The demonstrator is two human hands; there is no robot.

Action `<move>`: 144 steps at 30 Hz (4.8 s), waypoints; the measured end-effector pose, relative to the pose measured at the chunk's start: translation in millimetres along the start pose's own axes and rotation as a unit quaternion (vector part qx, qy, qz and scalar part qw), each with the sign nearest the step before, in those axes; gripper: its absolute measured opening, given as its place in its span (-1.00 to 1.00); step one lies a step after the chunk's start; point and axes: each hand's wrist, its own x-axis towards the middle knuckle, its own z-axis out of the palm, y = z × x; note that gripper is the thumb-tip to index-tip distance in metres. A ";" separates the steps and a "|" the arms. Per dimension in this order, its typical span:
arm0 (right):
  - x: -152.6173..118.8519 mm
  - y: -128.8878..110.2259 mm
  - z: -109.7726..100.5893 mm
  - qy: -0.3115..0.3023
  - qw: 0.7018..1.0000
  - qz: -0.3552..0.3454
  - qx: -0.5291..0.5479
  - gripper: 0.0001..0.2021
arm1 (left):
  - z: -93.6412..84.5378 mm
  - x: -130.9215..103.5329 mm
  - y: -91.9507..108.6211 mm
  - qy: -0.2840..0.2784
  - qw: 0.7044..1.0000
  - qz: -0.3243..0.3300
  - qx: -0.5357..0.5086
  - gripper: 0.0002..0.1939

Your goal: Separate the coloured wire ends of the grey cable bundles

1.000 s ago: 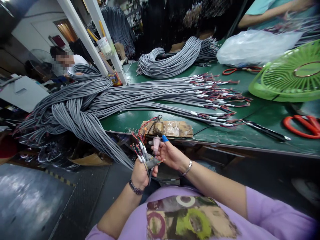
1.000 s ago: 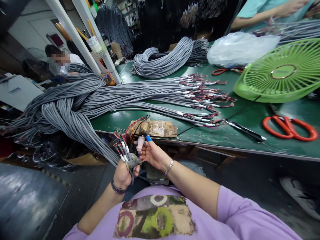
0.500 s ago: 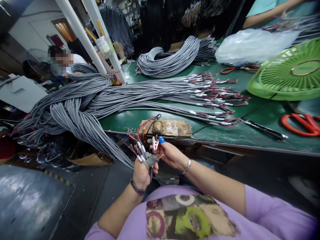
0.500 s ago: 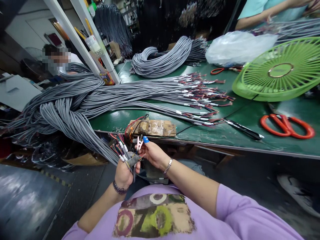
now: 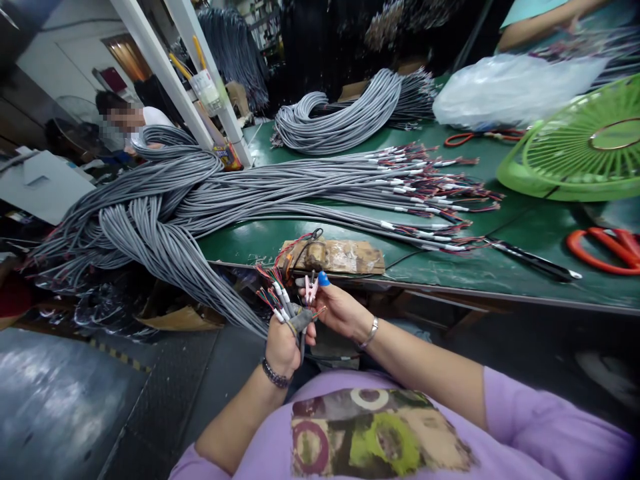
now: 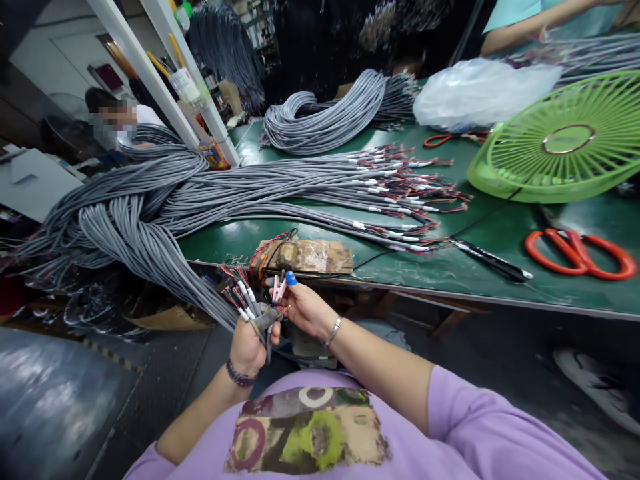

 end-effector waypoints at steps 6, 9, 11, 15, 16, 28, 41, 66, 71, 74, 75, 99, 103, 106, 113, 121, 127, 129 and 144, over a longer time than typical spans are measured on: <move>3.2 1.1 2.3 0.033 0.998 -0.007 0.046 -0.68 | -0.3 -2.1 -0.7 0.022 1.000 -0.012 0.008 -0.75; 2.8 2.1 3.0 0.050 0.997 -0.006 0.052 -0.69 | -0.3 -3.3 -0.3 0.024 1.000 -0.014 0.009 -0.75; 2.0 2.8 2.7 0.046 0.997 -0.005 0.056 -0.67 | -0.2 -4.0 0.8 0.020 1.000 -0.011 0.006 -0.75; -1.1 2.6 2.1 0.030 0.998 0.007 0.062 -0.63 | 1.1 -5.8 3.3 0.008 1.000 -0.003 0.001 -0.73; -2.3 1.9 2.4 0.028 0.997 0.011 0.064 -0.62 | 1.4 -6.5 3.7 0.007 1.000 0.000 0.000 -0.71; -9.8 -8.0 6.4 0.018 0.999 0.021 0.025 -0.80 | -0.2 -18.1 -4.0 0.021 0.998 0.048 0.026 -0.65; -12.8 -11.8 7.6 -0.015 1.000 -0.010 -0.026 -0.67 | 7.8 -5.4 -1.2 0.025 0.998 0.061 0.023 -0.69; -31.2 -29.8 -6.5 -0.079 0.955 0.118 -0.260 -0.66 | -10.1 -20.5 -16.7 0.010 0.992 0.057 0.115 -0.66; -41.3 -33.0 4.0 -0.156 0.900 0.057 -0.404 -0.72 | -7.9 -24.3 -8.6 -0.064 0.977 -0.006 0.203 -0.76; -49.7 -33.7 6.7 -0.204 0.850 -0.006 -0.485 -0.74 | -7.2 -24.2 -4.0 -0.129 0.963 -0.051 0.232 -0.77; -52.4 -34.0 6.8 -0.205 0.833 -0.036 -0.513 -0.75 | -7.6 -24.0 -3.1 -0.141 0.959 -0.057 0.238 -0.76; -54.1 2.6 5.3 -0.065 0.947 -0.014 -0.314 -0.63 | -20.6 -21.9 -10.6 -0.110 0.972 0.034 0.206 -0.64; -52.1 -4.1 7.9 -0.008 0.945 -0.015 -0.328 -0.58 | -23.3 -19.3 -18.9 -0.045 0.990 0.052 0.125 -0.63; -52.1 -5.5 9.9 -0.023 0.954 0.008 -0.299 -0.59 | -22.8 -18.6 -19.2 -0.029 0.993 0.053 0.104 -0.62; -49.7 -5.6 15.3 -0.076 0.944 0.014 -0.321 -0.62 | -20.7 -20.8 -14.6 -0.035 0.987 0.049 0.148 -0.60; -51.0 -2.0 6.5 -0.028 0.951 -0.014 -0.307 -0.67 | -23.4 -14.0 -23.1 0.014 0.993 0.068 0.095 -0.66; -49.8 -1.4 8.0 0.009 0.958 -0.035 -0.283 -0.65 | -19.6 -12.2 -18.7 0.020 0.998 0.054 0.038 -0.70; -49.1 0.9 8.5 -0.003 0.965 -0.016 -0.262 -0.64 | -20.5 -13.4 -16.4 -0.019 0.998 0.032 0.042 -0.69; -51.5 3.3 7.5 0.032 0.953 -0.017 -0.300 -0.59 | -18.4 -12.8 -16.8 0.044 0.996 0.075 0.032 -0.73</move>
